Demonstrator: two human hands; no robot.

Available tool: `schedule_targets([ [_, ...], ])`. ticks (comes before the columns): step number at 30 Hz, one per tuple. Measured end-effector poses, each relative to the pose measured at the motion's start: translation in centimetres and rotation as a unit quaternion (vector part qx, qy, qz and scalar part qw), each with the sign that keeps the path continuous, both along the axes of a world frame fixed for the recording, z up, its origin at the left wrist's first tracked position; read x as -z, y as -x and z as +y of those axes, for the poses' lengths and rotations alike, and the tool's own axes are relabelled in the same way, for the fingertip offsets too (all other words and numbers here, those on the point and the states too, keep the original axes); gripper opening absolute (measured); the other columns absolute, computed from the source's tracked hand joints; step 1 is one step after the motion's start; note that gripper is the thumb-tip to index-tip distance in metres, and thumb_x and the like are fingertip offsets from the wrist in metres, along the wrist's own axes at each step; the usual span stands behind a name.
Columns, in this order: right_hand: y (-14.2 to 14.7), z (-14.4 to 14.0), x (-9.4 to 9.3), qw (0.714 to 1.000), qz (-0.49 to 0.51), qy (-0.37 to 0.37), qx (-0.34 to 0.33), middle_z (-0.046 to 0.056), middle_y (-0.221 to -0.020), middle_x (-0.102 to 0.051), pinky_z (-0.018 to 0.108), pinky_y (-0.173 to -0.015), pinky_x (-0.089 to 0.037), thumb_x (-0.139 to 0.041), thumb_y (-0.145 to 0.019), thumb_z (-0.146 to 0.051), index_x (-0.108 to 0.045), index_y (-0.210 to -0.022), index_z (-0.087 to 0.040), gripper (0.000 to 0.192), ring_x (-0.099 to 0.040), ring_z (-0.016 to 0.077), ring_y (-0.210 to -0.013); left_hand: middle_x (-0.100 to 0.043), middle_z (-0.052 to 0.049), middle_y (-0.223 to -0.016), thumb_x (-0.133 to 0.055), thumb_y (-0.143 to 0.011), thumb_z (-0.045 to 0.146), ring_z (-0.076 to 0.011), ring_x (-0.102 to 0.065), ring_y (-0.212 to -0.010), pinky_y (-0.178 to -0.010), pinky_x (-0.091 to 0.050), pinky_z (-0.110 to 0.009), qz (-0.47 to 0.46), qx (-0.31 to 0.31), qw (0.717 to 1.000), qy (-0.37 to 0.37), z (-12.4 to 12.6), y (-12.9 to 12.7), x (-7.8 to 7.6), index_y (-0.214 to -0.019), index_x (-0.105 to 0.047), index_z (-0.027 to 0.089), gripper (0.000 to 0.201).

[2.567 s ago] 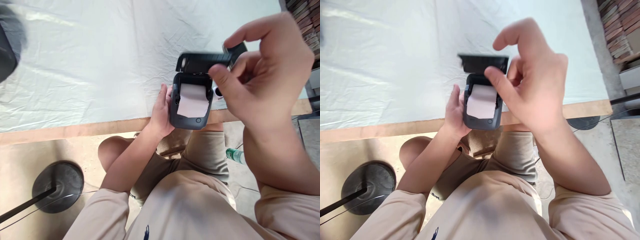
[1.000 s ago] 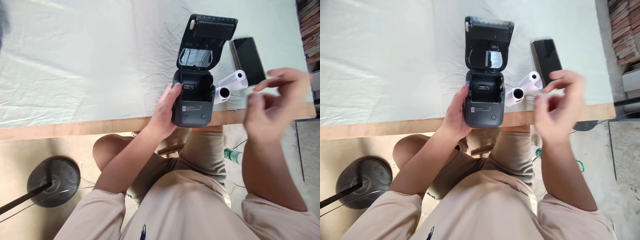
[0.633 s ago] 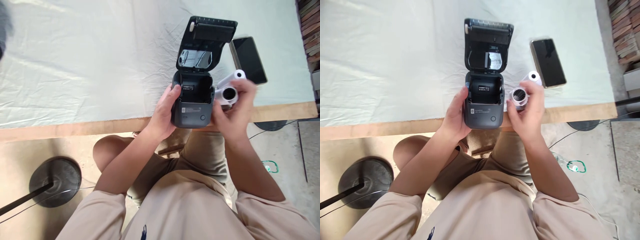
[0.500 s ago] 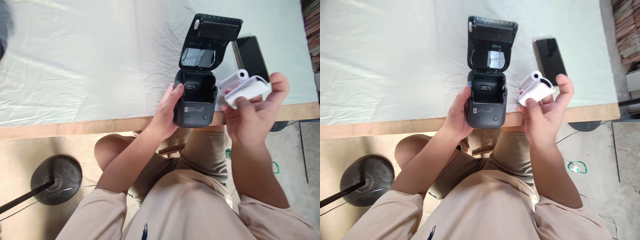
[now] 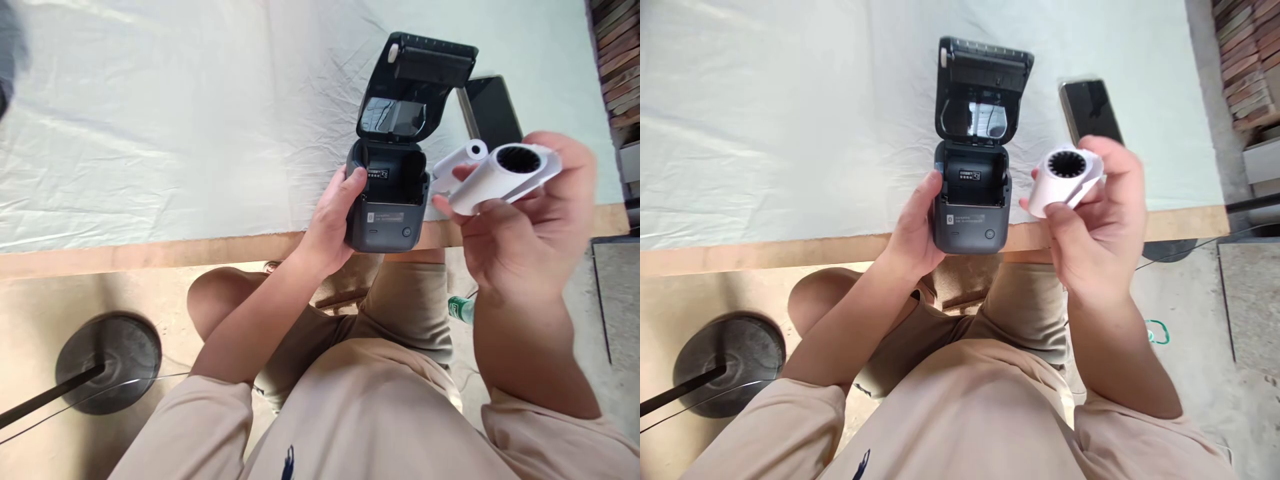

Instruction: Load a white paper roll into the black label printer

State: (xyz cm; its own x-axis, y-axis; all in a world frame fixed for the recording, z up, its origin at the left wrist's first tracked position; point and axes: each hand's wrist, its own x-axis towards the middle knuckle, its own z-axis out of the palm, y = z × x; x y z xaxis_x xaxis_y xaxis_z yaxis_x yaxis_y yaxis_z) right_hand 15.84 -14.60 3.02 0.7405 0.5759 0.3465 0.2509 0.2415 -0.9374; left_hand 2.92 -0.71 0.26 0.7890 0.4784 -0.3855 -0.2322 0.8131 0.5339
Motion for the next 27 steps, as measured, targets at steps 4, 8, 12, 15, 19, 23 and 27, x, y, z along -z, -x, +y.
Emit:
schedule_targets([
  [4, -1.0, 1.7, -1.3, 0.949, -0.312, 0.048, -0.014, 0.000, -0.129, -0.073, 0.031, -0.080, -0.065, -0.083, -0.092, -0.027, -0.076, -0.130, -0.038, 0.040, -0.077, 0.0170, -0.100, -0.084, -0.001, -0.126, -0.065, -0.111, 0.044, -0.0292, -0.073, -0.149, -0.120, -0.067, -0.040, -0.008, -0.007, 1.000, -0.001, -0.1, 0.1, 0.2, -0.136, -0.072, 0.029, 0.030],
  [8, -2.0, 3.3, -1.3, 0.855, -0.479, 0.198, -0.014, -0.001, -0.118, -0.082, 0.043, -0.091, -0.060, -0.073, -0.085, -0.014, -0.069, -0.121, -0.034, 0.042, -0.080, 0.0262, -0.104, -0.083, -0.001, -0.126, -0.068, -0.109, 0.036, -0.0279, -0.076, -0.144, -0.120, -0.067, -0.039, -0.012, -0.011, 1.000, -0.017, -0.3, 0.2, -0.1, -0.137, -0.071, 0.027, 0.030],
  [12, -2.2, 3.8, -1.3, 0.828, -0.518, 0.212, -0.021, -0.003, -0.111, -0.086, 0.047, -0.093, -0.059, -0.071, -0.090, -0.012, -0.067, -0.106, -0.032, 0.025, -0.083, 0.0293, -0.111, -0.082, -0.002, -0.121, -0.070, -0.108, 0.040, -0.0292, -0.077, -0.140, -0.120, -0.066, -0.042, -0.020, -0.013, 1.000, 0.004, -0.5, 0.2, -0.3, -0.134, -0.071, 0.026, 0.030],
  [15, -1.3, 3.2, -1.6, 0.833, -0.529, 0.161, -0.026, -0.002, -0.100, -0.084, 0.046, -0.091, -0.060, -0.071, -0.098, -0.014, -0.068, -0.103, -0.031, 0.018, -0.084, 0.0269, -0.104, -0.082, -0.004, -0.111, -0.074, -0.104, 0.046, -0.0319, -0.077, -0.136, -0.118, -0.065, -0.044, -0.035, -0.016, 0.999, -0.004, -0.4, 0.4, -0.2, -0.121, -0.072, 0.024, 0.027],
  [19, 0.2, 1.9, -1.3, 0.830, -0.542, 0.091, -0.091, -0.002, -0.096, -0.082, 0.042, -0.083, -0.060, -0.079, -0.095, -0.018, -0.069, -0.103, -0.028, 0.016, -0.081, 0.0247, -0.096, -0.079, -0.002, -0.099, -0.081, -0.096, 0.038, -0.0222, -0.079, -0.101, -0.090, -0.066, -0.033, -0.042, -0.009, 0.998, -0.037, -0.1, 0.7, -0.1, -0.111, -0.070, 0.025, 0.023],
  [23, -0.5, 1.3, -0.8, 0.870, -0.480, 0.061, -0.096, 0.004, -0.098, -0.077, 0.043, -0.087, -0.062, -0.073, -0.103, -0.036, -0.073, -0.111, -0.028, 0.011, -0.078, 0.0253, -0.100, -0.077, 0.001, -0.098, -0.096, -0.080, 0.033, -0.0188, -0.078, -0.088, -0.078, -0.064, -0.030, -0.033, 0.007, 0.997, -0.077, 0.0, 1.0, 0.0, -0.116, -0.066, 0.025, 0.047],
  [27, -2.0, 2.5, -1.7, 0.918, -0.385, 0.097, 0.016, 0.008, -0.143, -0.068, 0.041, -0.098, -0.064, -0.066, -0.108, -0.047, -0.067, -0.146, -0.036, 0.039, -0.071, 0.0282, -0.132, -0.080, -0.002, -0.106, -0.103, -0.069, 0.043, -0.0305, -0.083, -0.108, -0.090, -0.068, -0.041, -0.018, 0.032, 0.992, -0.124, 0.2, 1.1, 0.5, -0.126, -0.064, 0.026, 0.071],
])
